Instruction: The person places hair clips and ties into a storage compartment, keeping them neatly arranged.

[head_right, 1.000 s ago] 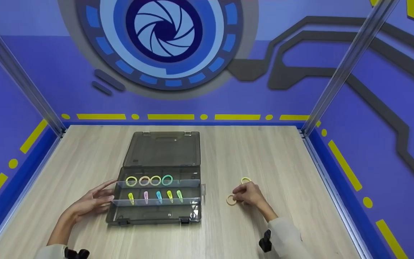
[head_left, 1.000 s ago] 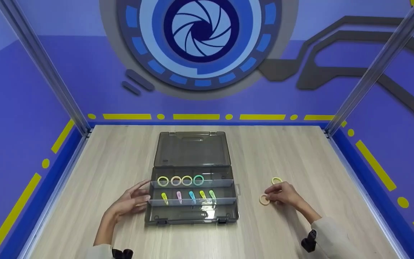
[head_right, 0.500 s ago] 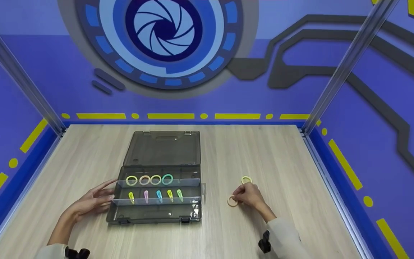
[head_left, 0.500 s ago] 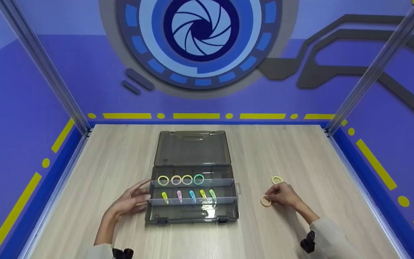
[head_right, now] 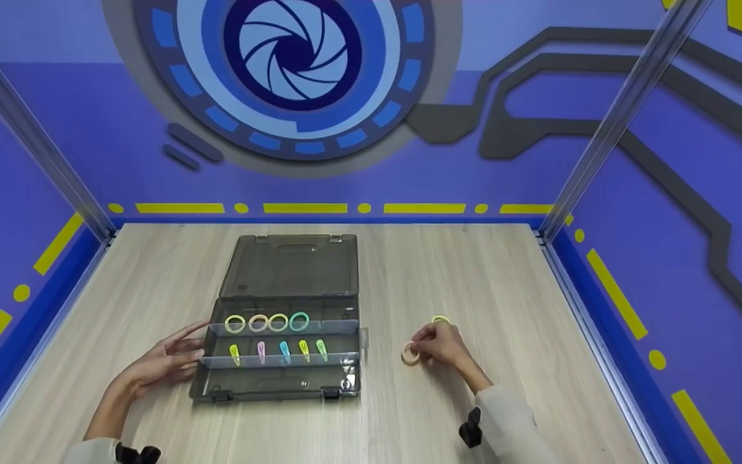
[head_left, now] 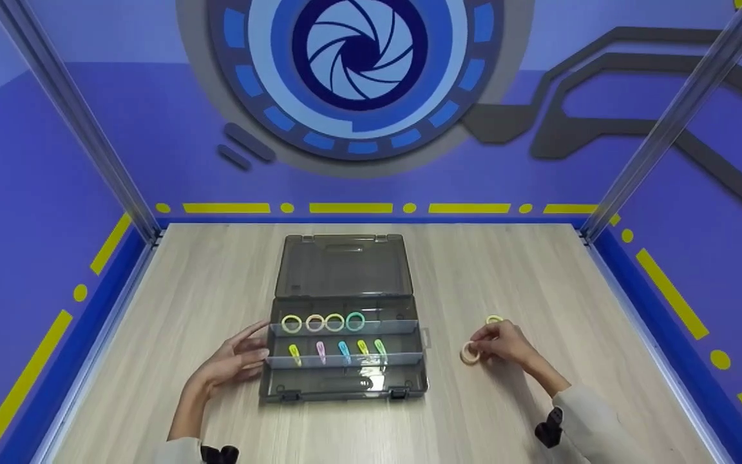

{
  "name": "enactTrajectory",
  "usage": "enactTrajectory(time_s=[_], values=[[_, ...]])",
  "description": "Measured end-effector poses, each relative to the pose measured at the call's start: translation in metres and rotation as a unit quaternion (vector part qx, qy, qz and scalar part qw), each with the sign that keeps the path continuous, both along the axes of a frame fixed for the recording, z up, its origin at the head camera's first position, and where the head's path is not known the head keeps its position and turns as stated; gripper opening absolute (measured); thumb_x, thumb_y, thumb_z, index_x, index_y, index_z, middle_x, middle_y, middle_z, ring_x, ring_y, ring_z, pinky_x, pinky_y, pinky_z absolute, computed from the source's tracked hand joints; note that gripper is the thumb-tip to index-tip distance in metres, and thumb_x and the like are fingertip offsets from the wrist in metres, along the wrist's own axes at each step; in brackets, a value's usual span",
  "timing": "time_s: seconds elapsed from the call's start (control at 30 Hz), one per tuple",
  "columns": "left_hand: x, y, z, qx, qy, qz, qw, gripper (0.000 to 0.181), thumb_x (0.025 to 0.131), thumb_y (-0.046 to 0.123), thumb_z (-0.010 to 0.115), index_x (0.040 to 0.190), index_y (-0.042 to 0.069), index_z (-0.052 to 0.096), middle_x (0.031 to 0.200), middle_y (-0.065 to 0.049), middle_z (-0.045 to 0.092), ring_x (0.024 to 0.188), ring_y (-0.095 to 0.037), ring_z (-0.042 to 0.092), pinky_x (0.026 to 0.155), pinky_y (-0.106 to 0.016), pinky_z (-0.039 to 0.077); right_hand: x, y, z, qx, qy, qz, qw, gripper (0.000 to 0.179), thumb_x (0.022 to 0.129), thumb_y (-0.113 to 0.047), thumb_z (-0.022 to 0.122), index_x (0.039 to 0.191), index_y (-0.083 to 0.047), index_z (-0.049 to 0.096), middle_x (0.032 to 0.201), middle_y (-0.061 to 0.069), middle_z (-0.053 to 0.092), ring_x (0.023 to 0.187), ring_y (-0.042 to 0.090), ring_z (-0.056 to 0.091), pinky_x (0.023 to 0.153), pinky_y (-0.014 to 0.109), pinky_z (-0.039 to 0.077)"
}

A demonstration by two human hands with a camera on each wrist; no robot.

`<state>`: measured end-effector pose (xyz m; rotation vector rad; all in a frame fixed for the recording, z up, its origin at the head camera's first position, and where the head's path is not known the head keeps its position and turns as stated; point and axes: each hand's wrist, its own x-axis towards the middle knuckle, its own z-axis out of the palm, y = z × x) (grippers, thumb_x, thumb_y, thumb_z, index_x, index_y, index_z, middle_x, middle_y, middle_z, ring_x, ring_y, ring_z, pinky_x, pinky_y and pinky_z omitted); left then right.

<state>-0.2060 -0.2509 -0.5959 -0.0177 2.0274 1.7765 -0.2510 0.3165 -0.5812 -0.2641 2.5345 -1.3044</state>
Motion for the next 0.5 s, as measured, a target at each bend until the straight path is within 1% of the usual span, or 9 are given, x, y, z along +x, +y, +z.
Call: enactTrajectory(time_s=[0.1, 0.3, 0.37, 0.5], values=[[0.000, 0.001, 0.000, 0.000, 0.000, 0.001, 1.0000, 0.075, 0.101, 0.023, 0.066, 0.164, 0.018, 0.025, 0.154, -0.028, 0.037, 0.125, -0.024, 0.058, 0.097, -0.037, 0.056, -0.002, -0.002, 0.003, -0.002, 0.003, -0.005, 1.0000, 0.018, 0.091, -0.007, 0.075, 0.099, 0.009, 0.074, 0.087, 0.019, 0.074, 0.069, 0.015, 0.067, 0.057, 0.025, 0.055], [-0.001, 0.002, 0.000, 0.003, -0.004, 0.003, 1.0000, 0.075, 0.101, 0.021, 0.066, 0.164, 0.018, 0.025, 0.154, -0.028, 0.037, 0.122, -0.023, 0.060, 0.096, -0.038, 0.056, -0.007, -0.008, 0.008, -0.020, -0.012, -0.029, 0.9993, 0.022, 0.092, -0.008, 0.075, 0.103, 0.011, 0.073, 0.085, 0.019, 0.075, 0.064, 0.012, 0.066, 0.056, 0.027, 0.054], [-0.001, 0.002, -0.001, 0.001, -0.004, 0.005, 1.0000, 0.075, 0.101, 0.021, 0.067, 0.163, 0.018, 0.026, 0.155, -0.028, 0.036, 0.122, -0.023, 0.060, 0.095, -0.038, 0.057, -0.010, -0.010, 0.009, -0.026, -0.017, -0.038, 0.9988, 0.023, 0.092, -0.008, 0.075, 0.104, 0.011, 0.073, 0.086, 0.019, 0.075, 0.065, 0.012, 0.067, 0.058, 0.028, 0.055], [0.000, 0.001, -0.001, -0.006, -0.004, 0.008, 0.9999, 0.075, 0.100, 0.022, 0.067, 0.163, 0.018, 0.027, 0.155, -0.030, 0.035, 0.121, -0.023, 0.061, 0.096, -0.039, 0.057, -0.016, -0.016, 0.013, -0.053, -0.030, -0.052, 0.9968, 0.022, 0.092, -0.003, 0.071, 0.107, 0.014, 0.071, 0.090, 0.017, 0.076, 0.071, 0.013, 0.070, 0.065, 0.031, 0.060]])
